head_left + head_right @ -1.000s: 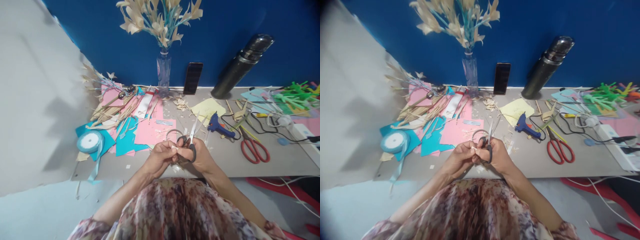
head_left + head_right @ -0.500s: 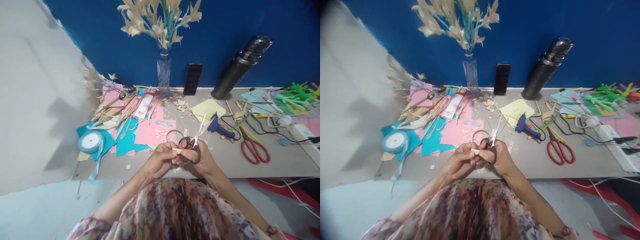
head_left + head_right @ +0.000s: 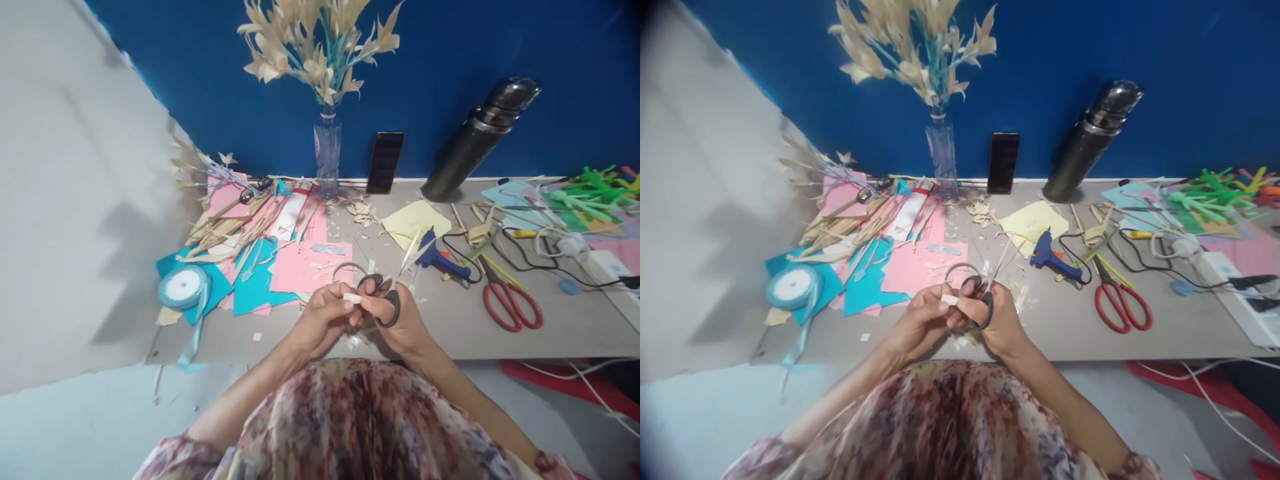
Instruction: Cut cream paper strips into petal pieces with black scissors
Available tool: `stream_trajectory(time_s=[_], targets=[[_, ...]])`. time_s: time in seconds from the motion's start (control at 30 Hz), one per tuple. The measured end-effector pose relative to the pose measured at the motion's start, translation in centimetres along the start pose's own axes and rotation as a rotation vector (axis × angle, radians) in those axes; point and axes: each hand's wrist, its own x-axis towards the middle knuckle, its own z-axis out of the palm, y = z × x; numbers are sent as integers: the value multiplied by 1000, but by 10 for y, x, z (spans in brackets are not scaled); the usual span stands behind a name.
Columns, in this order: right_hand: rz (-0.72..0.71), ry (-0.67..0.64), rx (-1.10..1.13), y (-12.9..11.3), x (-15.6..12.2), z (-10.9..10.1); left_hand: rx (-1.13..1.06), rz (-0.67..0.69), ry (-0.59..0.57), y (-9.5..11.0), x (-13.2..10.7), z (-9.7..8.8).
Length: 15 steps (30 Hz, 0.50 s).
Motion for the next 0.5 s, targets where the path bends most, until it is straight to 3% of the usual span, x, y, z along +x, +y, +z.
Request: stream_trajectory(time_s=[0.13,0.23,0.4,0.5], targets=[[36,-8,119,0,3,2,-217,-3,-22,4,0,-3],[18,20,34,0,3,3,-95,-14,14,3,1,-4],[-9,22,-291,-6,-1,2,107,-44,110,2,3,-3],[6,47,-252,-5,0,0,-126,-72,25,3,3,-3]])
